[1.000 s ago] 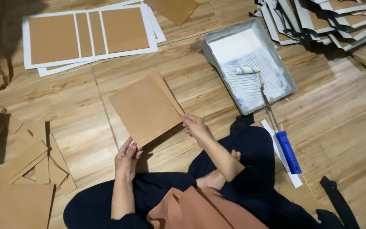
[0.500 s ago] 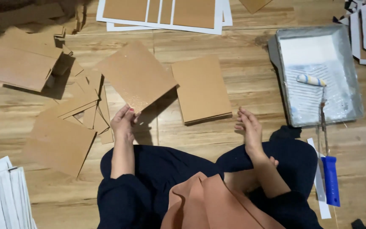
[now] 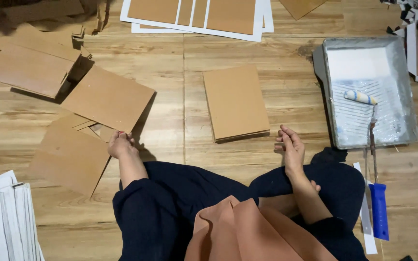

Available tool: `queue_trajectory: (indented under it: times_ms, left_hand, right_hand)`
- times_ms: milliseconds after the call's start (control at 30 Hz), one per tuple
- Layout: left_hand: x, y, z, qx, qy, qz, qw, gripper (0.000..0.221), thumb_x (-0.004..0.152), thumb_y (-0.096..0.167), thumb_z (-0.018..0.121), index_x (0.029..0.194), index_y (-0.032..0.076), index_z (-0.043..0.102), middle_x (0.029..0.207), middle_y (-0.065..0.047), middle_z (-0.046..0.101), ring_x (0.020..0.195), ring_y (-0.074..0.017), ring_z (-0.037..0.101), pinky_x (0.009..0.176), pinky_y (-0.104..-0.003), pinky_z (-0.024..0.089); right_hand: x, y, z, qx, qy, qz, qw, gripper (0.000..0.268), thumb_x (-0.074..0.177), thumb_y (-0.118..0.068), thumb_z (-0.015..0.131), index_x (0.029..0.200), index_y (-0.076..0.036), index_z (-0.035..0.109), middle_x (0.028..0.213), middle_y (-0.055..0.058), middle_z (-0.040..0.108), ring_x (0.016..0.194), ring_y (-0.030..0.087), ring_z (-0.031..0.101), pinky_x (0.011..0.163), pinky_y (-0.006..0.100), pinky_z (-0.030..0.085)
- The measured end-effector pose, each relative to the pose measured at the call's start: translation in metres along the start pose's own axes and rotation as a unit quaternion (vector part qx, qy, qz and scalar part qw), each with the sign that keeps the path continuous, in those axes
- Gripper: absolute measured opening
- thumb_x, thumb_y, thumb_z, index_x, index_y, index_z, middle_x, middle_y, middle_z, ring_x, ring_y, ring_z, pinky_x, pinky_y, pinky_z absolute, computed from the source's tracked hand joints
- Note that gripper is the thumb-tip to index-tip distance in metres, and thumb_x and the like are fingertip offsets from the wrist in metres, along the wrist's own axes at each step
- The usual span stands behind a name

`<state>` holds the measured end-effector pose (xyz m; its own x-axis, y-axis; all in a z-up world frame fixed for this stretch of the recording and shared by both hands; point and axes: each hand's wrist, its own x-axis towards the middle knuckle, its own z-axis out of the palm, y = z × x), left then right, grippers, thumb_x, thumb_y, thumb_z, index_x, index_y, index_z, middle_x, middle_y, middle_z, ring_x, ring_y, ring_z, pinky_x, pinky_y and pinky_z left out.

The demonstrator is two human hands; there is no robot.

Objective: Applying a liquid coating or adhesive to cardboard pieces using a small roller while sitting on the floor.

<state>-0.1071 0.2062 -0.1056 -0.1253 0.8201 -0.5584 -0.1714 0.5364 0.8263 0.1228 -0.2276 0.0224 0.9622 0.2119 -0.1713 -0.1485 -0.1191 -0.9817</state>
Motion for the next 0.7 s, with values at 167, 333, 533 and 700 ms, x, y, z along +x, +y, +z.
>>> queue_trajectory:
  times_ms: [167, 333, 533, 700]
  left_hand:
    - [0.017, -0.021, -0.004, -0.022, 0.019, -0.017, 0.999, 0.027, 0.09, 0.009, 0.042, 0.113, 0.015, 0.056, 0.103, -0.005, 0.056, 0.082, -0.0235, 0.061, 0.059, -0.025, 0.043]
    - [0.009, -0.01, 0.004, -0.057, 0.112, 0.007, 0.992, 0.029, 0.088, 0.012, 0.044, 0.103, 0.031, 0.059, 0.088, -0.01, 0.057, 0.042, -0.0241, 0.051, 0.033, -0.021, 0.036]
    - [-0.041, -0.004, 0.018, 0.06, 0.052, 0.09, 0.993, 0.043, 0.086, 0.007, 0.059, 0.123, 0.024, 0.044, 0.11, -0.007, 0.048, 0.086, -0.0216, 0.058, 0.059, -0.036, 0.056]
    - [-0.259, 0.023, 0.045, 0.261, -0.308, 0.195, 0.894, 0.059, 0.076, 0.007, 0.067, 0.128, -0.003, 0.04, 0.124, -0.033, 0.035, 0.108, -0.0474, 0.043, 0.093, -0.052, 0.038]
  right_hand:
    - [-0.001, 0.004, -0.011, 0.004, 0.01, 0.021, 1.0, 0.028, 0.094, -0.012, 0.044, 0.119, -0.006, 0.055, 0.102, 0.009, 0.058, 0.08, 0.013, 0.058, 0.063, 0.024, 0.054]
    - [0.004, 0.008, -0.015, -0.001, 0.026, 0.041, 0.999, 0.029, 0.093, -0.014, 0.045, 0.119, -0.006, 0.055, 0.102, 0.01, 0.059, 0.079, 0.013, 0.058, 0.063, 0.025, 0.054]
    - [0.003, 0.003, -0.021, -0.011, 0.054, 0.032, 0.998, 0.026, 0.091, -0.013, 0.049, 0.114, -0.008, 0.058, 0.094, 0.008, 0.062, 0.073, 0.013, 0.06, 0.062, 0.026, 0.054]
    - [0.0, -0.055, -0.084, -0.237, 0.159, -0.202, 0.937, 0.023, 0.092, -0.012, 0.054, 0.114, -0.01, 0.059, 0.104, 0.012, 0.051, 0.096, 0.025, 0.051, 0.083, 0.036, 0.043]
